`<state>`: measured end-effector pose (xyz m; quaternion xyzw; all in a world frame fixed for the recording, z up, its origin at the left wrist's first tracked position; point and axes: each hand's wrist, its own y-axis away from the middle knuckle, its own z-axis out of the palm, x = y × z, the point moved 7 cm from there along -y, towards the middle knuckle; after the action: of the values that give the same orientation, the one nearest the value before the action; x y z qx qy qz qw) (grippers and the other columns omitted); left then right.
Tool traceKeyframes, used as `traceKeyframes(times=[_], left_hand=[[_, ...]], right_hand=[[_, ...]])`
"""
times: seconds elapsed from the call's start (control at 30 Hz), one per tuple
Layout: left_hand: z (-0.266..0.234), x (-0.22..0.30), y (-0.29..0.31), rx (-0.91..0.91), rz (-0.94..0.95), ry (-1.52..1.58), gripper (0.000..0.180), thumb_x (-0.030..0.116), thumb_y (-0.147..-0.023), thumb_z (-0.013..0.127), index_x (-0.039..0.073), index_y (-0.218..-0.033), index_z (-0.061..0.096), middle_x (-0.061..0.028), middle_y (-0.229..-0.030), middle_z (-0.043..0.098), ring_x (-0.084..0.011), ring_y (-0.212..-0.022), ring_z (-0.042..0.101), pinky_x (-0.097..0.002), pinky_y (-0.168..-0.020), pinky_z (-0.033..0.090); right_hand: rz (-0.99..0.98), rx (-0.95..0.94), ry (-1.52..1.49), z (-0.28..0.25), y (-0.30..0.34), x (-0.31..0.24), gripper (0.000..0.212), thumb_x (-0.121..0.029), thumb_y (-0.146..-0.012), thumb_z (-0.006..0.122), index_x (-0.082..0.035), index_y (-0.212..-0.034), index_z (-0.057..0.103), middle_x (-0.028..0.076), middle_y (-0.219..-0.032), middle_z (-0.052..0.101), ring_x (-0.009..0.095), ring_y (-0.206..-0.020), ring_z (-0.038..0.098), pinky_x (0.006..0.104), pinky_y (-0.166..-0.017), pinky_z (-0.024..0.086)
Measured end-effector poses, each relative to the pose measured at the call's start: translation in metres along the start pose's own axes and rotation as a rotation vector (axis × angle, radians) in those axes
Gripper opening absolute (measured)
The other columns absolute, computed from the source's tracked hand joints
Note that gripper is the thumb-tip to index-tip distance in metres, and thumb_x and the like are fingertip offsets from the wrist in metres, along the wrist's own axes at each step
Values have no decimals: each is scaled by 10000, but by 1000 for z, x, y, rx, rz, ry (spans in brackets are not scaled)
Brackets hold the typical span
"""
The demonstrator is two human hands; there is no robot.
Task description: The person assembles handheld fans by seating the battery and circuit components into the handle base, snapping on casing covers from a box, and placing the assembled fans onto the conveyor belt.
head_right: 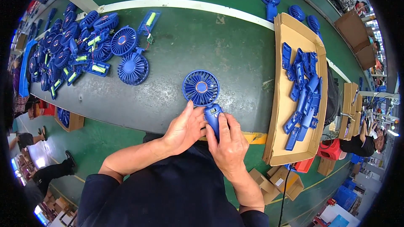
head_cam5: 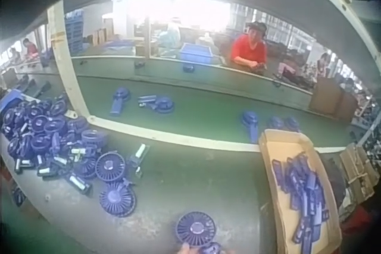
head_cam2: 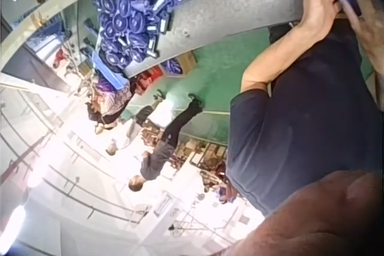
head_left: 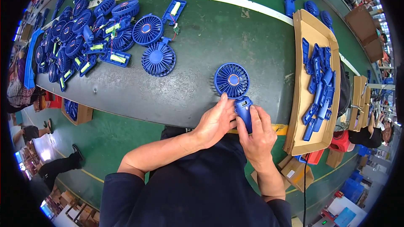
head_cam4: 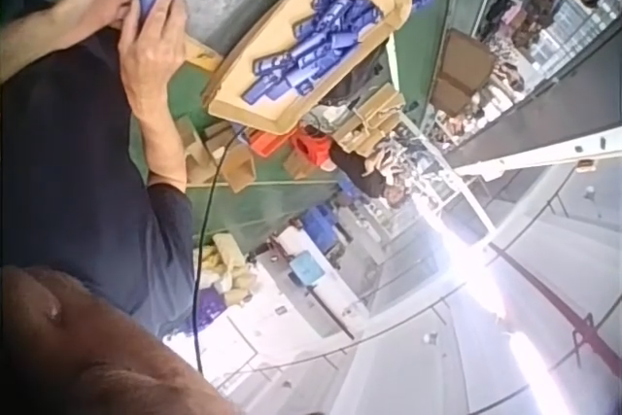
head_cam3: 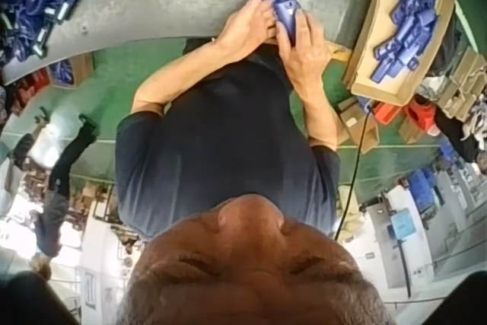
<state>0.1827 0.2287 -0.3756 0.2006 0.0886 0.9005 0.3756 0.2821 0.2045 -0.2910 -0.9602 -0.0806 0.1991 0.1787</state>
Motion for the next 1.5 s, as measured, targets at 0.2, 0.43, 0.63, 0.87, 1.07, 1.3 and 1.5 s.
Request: traceKeyframes(times=[0.2, 0.43, 0.63, 0.87, 1.07, 1.3, 1.5], left_hand=[[0, 0, 0, -30, -5, 8, 687, 588, -1087, 299, 40, -1492, 392, -99, -1484, 482, -215, -1390, 449, -420, -1173, 359], [-5, -2, 4, 49, 4, 8, 454, 434, -1111, 407, 71, -1345, 547, -57, -1301, 605, -167, -1232, 554, -373, -1069, 449], [-12, -4, 7, 166, 48, -191, 268, 227, -1096, 512, 22, -1240, 607, -56, -1174, 664, -125, -1067, 637, -324, -946, 540], [-6, 10, 1, 41, 159, -239, 365, 279, -1099, 484, 3, -1312, 593, -202, -1351, 629, -299, -1299, 587, -470, -1103, 475], [-8, 5, 1, 55, 187, -478, 402, 327, -1087, 514, -42, -1236, 574, -194, -1193, 694, -310, -1177, 668, -457, -1051, 516], [-3, 4, 5, 109, 169, -593, 375, 267, -1099, 493, -39, -1266, 633, -98, -1146, 707, -128, -978, 661, -299, -865, 554], [1, 5, 3, 81, 249, -665, 364, 264, -1095, 508, -22, -1281, 636, -40, -1035, 688, -86, -835, 625, -254, -680, 539]], right_hand=[[-27, -1, 24, 1, 0, -1, 441, -90, -788, 841, 30, -1179, 676, 190, -1135, 681, 343, -899, 727, 388, -723, 598], [-137, -5, 128, 7, 6, -8, 459, -140, -831, 827, 52, -1209, 651, 211, -1156, 668, 333, -919, 714, 380, -722, 597], [-87, 41, 17, 2, 16, -12, 479, -125, -821, 834, 26, -1235, 646, 215, -1159, 664, 353, -891, 696, 399, -715, 584], [621, -271, -746, 16, 30, 30, 330, -229, -953, 734, 21, -1145, 638, 151, -890, 685, 192, -660, 678, 326, -559, 537], [554, -185, -851, 35, 45, 26, 320, -268, -986, 683, 35, -891, 645, 81, -679, 681, 174, -562, 645, 332, -544, 494], [800, -292, -992, 34, 38, 29, 372, -344, -1012, 618, 24, -1072, 626, 79, -711, 662, 131, -577, 640, 291, -503, 510], [813, -267, -1047, 44, 36, 36, 293, -279, -1006, 642, 13, -1031, 646, 43, -758, 649, 108, -610, 638, 267, -513, 518]])
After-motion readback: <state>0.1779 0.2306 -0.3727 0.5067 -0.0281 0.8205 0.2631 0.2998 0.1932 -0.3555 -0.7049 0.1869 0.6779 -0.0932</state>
